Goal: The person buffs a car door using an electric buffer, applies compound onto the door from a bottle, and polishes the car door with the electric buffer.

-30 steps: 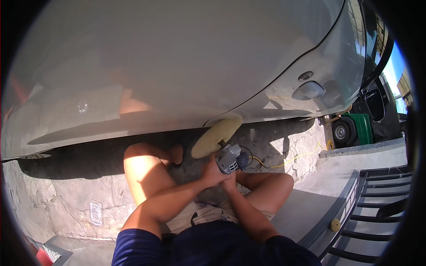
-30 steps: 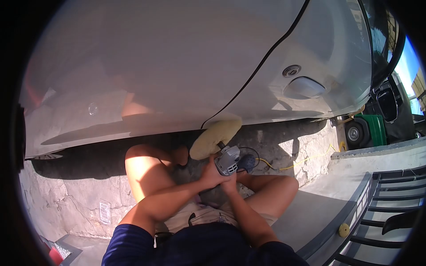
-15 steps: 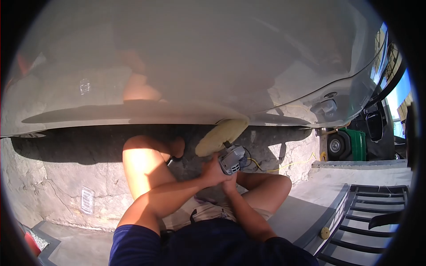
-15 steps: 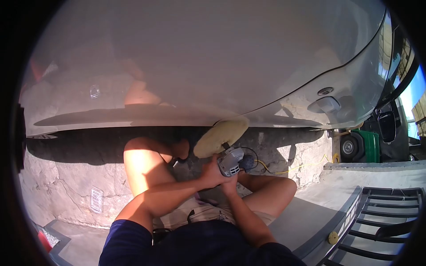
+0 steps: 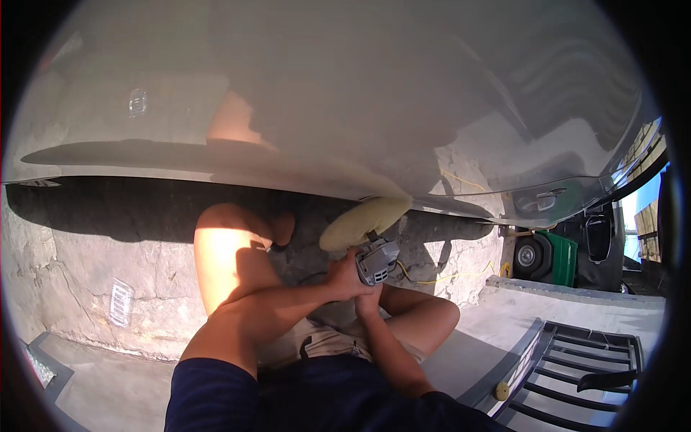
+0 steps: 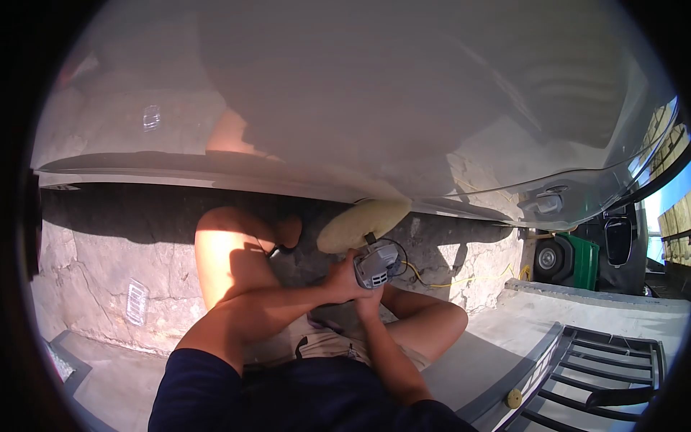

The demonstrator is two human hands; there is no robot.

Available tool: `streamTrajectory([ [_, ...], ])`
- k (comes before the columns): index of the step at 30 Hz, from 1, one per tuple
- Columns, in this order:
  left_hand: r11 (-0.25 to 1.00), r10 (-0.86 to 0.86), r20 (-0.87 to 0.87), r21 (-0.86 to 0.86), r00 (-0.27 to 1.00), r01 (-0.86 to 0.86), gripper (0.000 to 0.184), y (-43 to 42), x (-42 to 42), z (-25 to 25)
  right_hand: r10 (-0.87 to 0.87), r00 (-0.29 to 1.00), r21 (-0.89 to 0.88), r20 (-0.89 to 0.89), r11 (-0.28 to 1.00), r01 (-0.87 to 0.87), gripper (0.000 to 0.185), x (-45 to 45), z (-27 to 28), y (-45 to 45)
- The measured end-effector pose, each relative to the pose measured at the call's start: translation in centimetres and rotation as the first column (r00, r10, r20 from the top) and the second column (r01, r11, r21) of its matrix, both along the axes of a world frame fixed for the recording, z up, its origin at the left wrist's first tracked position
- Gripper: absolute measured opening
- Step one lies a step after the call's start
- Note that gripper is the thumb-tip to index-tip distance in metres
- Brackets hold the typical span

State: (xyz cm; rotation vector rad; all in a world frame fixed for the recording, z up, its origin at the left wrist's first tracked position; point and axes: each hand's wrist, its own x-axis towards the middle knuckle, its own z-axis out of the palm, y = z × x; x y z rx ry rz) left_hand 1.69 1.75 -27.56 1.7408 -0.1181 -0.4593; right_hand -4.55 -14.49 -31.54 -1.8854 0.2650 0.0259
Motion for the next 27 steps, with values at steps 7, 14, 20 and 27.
streamTrajectory([
  [7, 0.97, 0.125, 0.006, -0.211, 0.992, -0.121, 0.107, 1.9, -0.9, 0.6, 0.085, 0.996, -0.048, 0.035, 0.995, -0.083, 0.048, 0.0, 1.4, 1.1],
  [14, 0.977, 0.116, 0.019, -0.184, 0.993, -0.11, 0.107, 3.1, -1.1, 0.8, 0.119, 0.993, -0.072, -0.004, 0.99, -0.119, 0.065, 0.4, 0.9, 1.6],
  [20, 0.992, 0.05, 0.002, -0.116, 0.999, -0.05, 0.111, 2.4, -0.5, -0.7, 0.048, 0.999, -0.105, 0.009, 0.993, -0.047, 0.07, 0.0, -1.1, 1.0],
  [27, 0.984, -0.054, -0.003, -0.168, 0.999, 0.053, 0.109, 0.3, 2.0, 0.9, -0.108, 0.993, 0.0, 0.052, 0.994, 0.108, 0.067, 0.6, 0.6, -0.3],
])
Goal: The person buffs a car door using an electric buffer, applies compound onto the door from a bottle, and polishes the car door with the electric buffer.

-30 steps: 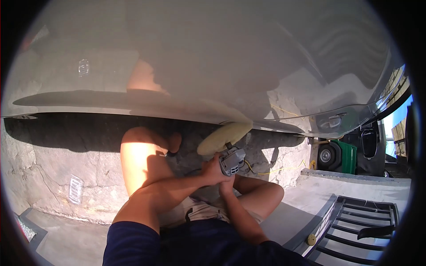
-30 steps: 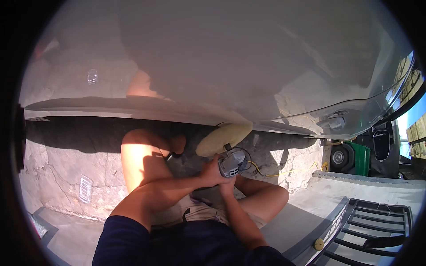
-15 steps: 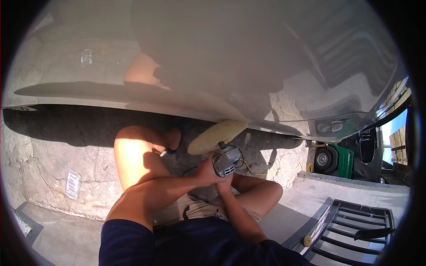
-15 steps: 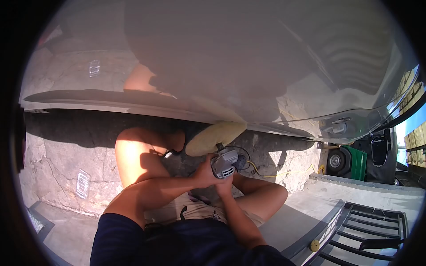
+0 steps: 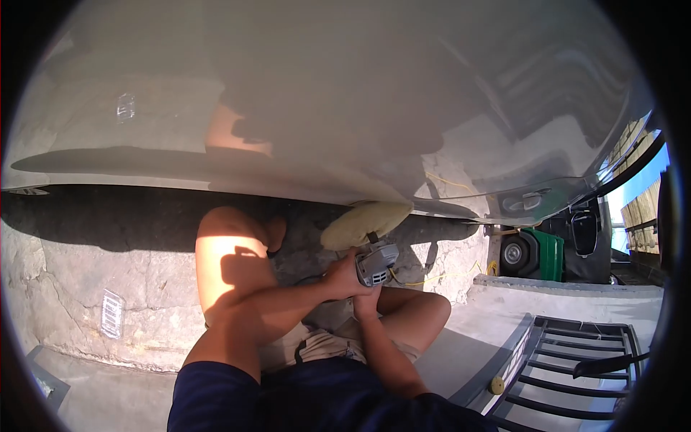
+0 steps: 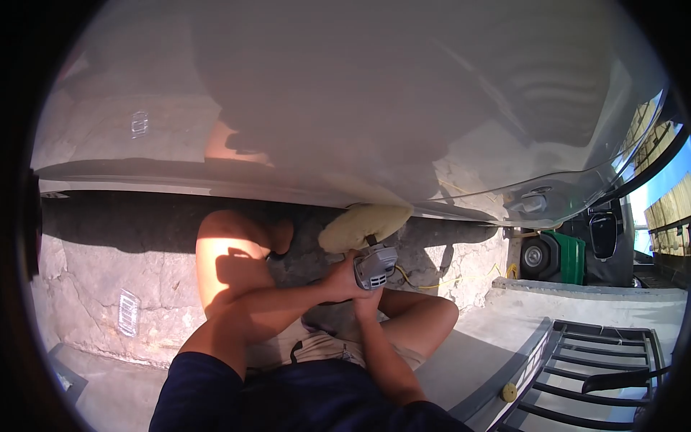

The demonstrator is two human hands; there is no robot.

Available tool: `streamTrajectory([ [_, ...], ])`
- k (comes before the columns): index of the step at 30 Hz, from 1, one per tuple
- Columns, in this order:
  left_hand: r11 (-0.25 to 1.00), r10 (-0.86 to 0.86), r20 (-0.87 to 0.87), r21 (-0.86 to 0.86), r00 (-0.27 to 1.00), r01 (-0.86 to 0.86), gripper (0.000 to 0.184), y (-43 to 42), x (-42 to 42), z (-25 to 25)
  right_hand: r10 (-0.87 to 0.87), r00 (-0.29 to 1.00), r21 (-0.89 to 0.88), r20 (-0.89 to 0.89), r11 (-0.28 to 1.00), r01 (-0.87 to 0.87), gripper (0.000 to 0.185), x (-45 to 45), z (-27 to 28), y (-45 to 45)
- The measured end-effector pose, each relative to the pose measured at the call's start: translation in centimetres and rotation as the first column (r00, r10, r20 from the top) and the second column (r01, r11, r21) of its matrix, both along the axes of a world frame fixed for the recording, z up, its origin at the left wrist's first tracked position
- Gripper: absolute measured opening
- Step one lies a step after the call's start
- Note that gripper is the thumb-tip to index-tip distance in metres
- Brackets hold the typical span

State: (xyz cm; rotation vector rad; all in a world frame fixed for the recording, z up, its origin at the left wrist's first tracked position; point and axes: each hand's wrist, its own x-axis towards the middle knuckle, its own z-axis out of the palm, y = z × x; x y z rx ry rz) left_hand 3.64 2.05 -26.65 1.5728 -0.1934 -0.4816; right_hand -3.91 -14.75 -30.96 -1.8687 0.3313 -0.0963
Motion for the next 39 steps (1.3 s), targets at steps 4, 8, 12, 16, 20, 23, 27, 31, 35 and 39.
streamTrajectory([
  [4, 0.997, -0.009, 0.048, -0.079, 0.999, 0.013, 0.112, -2.0, 0.9, 1.1, 0.014, 0.998, 0.043, -0.063, 0.999, -0.011, 0.083, 0.2, 4.6, -1.2],
  [8, 0.996, -0.056, 0.105, -0.069, 0.993, 0.064, 0.113, -2.6, 1.7, 4.9, 0.058, 0.998, -0.123, -0.001, 0.991, -0.058, 0.088, 0.1, 8.0, -2.8],
  [12, 0.993, -0.043, 0.167, -0.1, 0.985, 0.061, 0.112, -2.7, 1.9, 8.4, -0.019, 0.994, -0.082, 0.11, 0.996, 0.028, 0.094, 0.4, 10.5, -3.3],
  [16, 0.995, -0.034, 0.281, -0.078, 0.959, 0.058, 0.112, -1.2, 2.3, 13.0, 0.082, 0.988, -0.254, 0.13, 0.966, -0.047, 0.085, 0.5, 14.4, -2.4],
  [20, 0.987, -0.054, 0.308, -0.126, 0.95, 0.097, 0.112, 0.4, 3.0, 17.6, 0.084, 0.981, -0.461, 0.176, 0.888, 0.006, 0.082, 1.1, 17.9, -1.3],
  [23, 0.989, -0.021, 0.417, -0.122, 0.909, 0.079, 0.112, 1.2, 3.3, 20.1, -0.09, 0.991, -0.443, -0.102, 0.896, 0.036, 0.079, 1.8, 26.4, 2.7],
  [27, 0.967, -0.042, 0.347, -0.222, 0.937, 0.126, 0.111, 1.4, 4.0, 21.7, -0.126, 0.985, -0.564, 0.114, 0.808, 0.169, 0.049, 3.5, 29.1, 4.8],
  [31, 0.967, -0.025, 0.405, -0.222, 0.914, 0.125, 0.111, 0.9, 4.6, 21.2, -0.131, 0.982, -0.515, 0.134, 0.838, 0.182, 0.055, 3.8, 28.7, 4.5],
  [35, 0.964, -0.054, 0.356, -0.223, 0.933, 0.141, 0.111, 0.9, 4.0, 19.8, -0.013, 0.977, -0.367, 0.213, 0.926, 0.092, 0.064, 3.0, 23.9, 1.4],
  [39, 0.981, -0.061, 0.375, -0.147, 0.925, 0.125, 0.112, 1.3, 3.7, 18.9, 0.046, 0.967, -0.188, 0.251, 0.982, 0.002, 0.074, 2.9, 19.9, 0.0],
])
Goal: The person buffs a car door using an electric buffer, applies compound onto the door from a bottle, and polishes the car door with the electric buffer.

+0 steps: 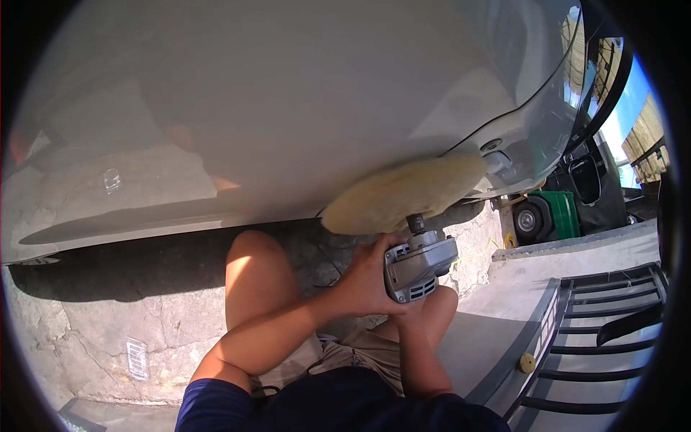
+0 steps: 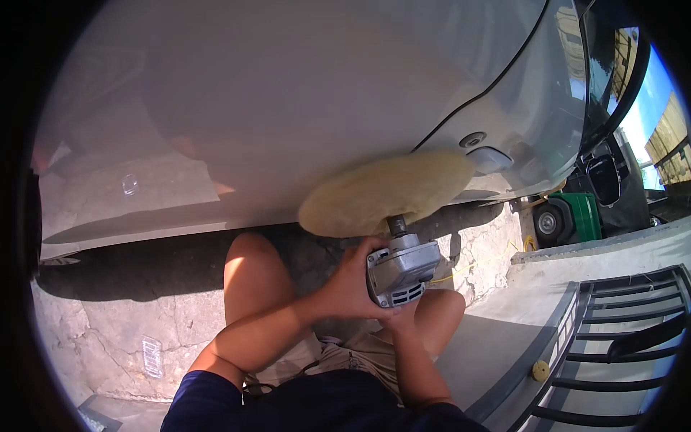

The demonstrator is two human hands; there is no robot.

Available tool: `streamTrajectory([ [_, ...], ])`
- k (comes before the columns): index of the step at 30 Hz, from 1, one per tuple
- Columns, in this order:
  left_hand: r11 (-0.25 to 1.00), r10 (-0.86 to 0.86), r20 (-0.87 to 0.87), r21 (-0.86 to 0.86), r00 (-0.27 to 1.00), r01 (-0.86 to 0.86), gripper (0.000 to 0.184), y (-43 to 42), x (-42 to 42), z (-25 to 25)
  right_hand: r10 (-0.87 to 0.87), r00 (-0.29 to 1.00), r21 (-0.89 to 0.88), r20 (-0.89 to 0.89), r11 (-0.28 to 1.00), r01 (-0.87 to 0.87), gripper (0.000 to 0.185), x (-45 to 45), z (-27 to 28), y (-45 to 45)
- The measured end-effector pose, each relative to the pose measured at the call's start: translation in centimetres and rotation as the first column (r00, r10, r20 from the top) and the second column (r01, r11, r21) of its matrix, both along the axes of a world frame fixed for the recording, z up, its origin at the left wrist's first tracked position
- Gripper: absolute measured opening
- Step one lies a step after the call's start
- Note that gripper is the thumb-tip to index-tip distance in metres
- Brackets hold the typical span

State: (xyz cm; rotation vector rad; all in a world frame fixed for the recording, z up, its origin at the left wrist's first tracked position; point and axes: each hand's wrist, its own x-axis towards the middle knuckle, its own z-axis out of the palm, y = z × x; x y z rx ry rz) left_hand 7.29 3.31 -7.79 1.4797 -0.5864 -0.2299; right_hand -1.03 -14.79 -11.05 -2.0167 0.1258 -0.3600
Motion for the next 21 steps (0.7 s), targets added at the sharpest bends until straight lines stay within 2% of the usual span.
streamTrajectory([
  [5, 0.997, -0.009, -0.025, 0.072, 1.0, 0.01, 0.113, 0.2, -0.2, -1.7, 0.048, 0.999, 0.112, 0.0, 0.993, -0.048, 0.086, -0.3, -3.0, -0.3],
  [9, 0.997, -0.012, -0.04, 0.079, 0.999, 0.015, 0.113, -0.1, -0.2, -3.3, 0.027, 0.998, 0.2, -0.05, 0.98, -0.016, 0.1, -0.5, -4.9, -0.5],
  [15, 0.992, 0.009, -0.018, 0.124, 1.0, -0.007, 0.113, -0.2, -0.2, -4.4, 0.044, 0.999, 0.218, -0.014, 0.975, -0.04, 0.098, -0.6, -6.3, -0.7],
  [18, 0.993, 0.008, -0.024, 0.122, 1.0, -0.005, 0.113, -0.4, -0.3, -5.0, 0.025, 0.999, 0.16, -0.043, 0.987, -0.018, 0.094, -0.7, -6.7, -0.7],
  [21, 0.989, -0.001, -0.046, 0.145, 0.999, 0.008, 0.113, -0.3, -0.2, -5.1, 0.022, 0.998, 0.184, -0.058, 0.983, -0.011, 0.091, -0.8, -7.1, -0.7],
])
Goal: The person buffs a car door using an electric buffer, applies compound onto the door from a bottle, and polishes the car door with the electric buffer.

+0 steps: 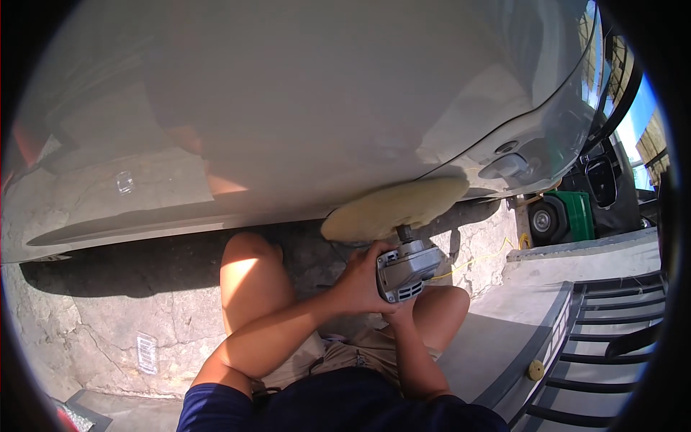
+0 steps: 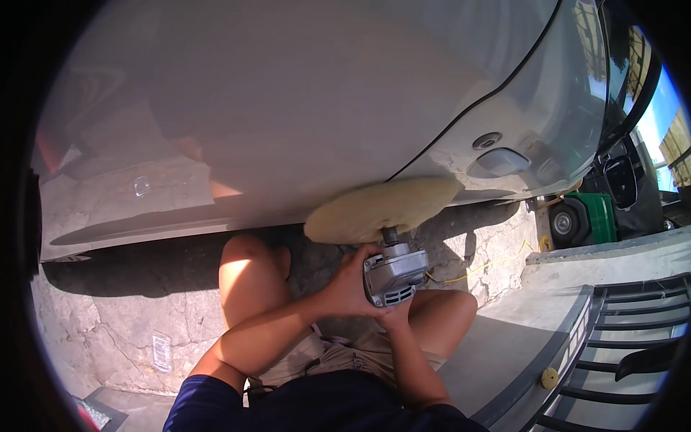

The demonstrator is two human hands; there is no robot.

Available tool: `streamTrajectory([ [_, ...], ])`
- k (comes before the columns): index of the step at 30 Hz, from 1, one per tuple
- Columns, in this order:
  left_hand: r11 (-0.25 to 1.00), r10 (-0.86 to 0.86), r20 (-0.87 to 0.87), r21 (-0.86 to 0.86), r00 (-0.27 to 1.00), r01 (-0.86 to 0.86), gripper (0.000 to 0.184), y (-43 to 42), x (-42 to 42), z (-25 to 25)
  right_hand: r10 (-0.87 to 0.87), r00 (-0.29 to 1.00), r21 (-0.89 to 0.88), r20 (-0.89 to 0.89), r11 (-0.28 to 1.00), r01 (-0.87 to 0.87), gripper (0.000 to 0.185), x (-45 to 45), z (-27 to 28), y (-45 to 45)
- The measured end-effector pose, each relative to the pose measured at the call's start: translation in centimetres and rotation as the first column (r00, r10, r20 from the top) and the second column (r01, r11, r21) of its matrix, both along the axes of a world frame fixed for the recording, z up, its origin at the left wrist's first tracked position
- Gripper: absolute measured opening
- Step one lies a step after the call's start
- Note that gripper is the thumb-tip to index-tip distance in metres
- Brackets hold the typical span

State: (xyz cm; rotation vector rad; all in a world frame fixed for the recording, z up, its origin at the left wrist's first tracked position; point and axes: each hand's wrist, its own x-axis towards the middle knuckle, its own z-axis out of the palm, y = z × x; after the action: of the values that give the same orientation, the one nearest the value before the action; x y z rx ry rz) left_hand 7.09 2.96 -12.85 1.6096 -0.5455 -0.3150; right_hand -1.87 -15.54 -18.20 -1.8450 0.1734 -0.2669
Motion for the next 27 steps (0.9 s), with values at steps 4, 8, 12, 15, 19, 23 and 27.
streamTrajectory([
  [4, 1.0, -0.008, -0.016, -0.014, 1.0, 0.008, 0.113, -0.2, 0.0, -0.7, -0.001, 1.0, 0.042, -0.014, 0.999, 0.002, 0.092, 0.0, -0.6, -0.1],
  [8, 1.0, -0.015, -0.035, 0.003, 0.999, 0.015, 0.113, -0.4, 0.0, -1.3, -0.006, 0.999, 0.074, -0.031, 0.997, 0.009, 0.095, 0.1, -0.8, 0.0],
  [12, 1.0, -0.029, -0.065, -0.01, 0.997, 0.029, 0.113, -0.4, 0.0, -2.0, -0.009, 0.997, 0.101, -0.071, 0.995, 0.017, 0.097, 0.2, -1.0, 0.2],
  [15, 1.0, -0.027, -0.092, -0.001, 0.995, 0.027, 0.113, -0.3, 0.0, -2.1, 0.061, 0.998, 0.053, -0.031, 0.997, -0.059, 0.075, 0.0, -1.4, -0.1],
  [19, 0.999, 0.012, -0.048, -0.035, 0.999, -0.014, 0.112, -0.4, 0.1, -2.7, -0.023, 0.995, 0.119, -0.102, 0.992, 0.035, 0.093, 0.0, -2.7, -0.1],
  [23, 0.998, -0.047, -0.158, -0.051, 0.986, 0.039, 0.112, -0.4, 0.2, -3.2, -0.017, 0.993, 0.106, -0.118, 0.994, 0.03, 0.092, 0.0, -4.1, -0.6],
  [27, 0.999, -0.036, -0.136, -0.009, 0.99, 0.035, 0.111, -0.6, 0.1, -4.4, 0.009, 0.991, 0.112, -0.132, 0.994, 0.006, 0.094, 0.1, -4.7, -0.7],
])
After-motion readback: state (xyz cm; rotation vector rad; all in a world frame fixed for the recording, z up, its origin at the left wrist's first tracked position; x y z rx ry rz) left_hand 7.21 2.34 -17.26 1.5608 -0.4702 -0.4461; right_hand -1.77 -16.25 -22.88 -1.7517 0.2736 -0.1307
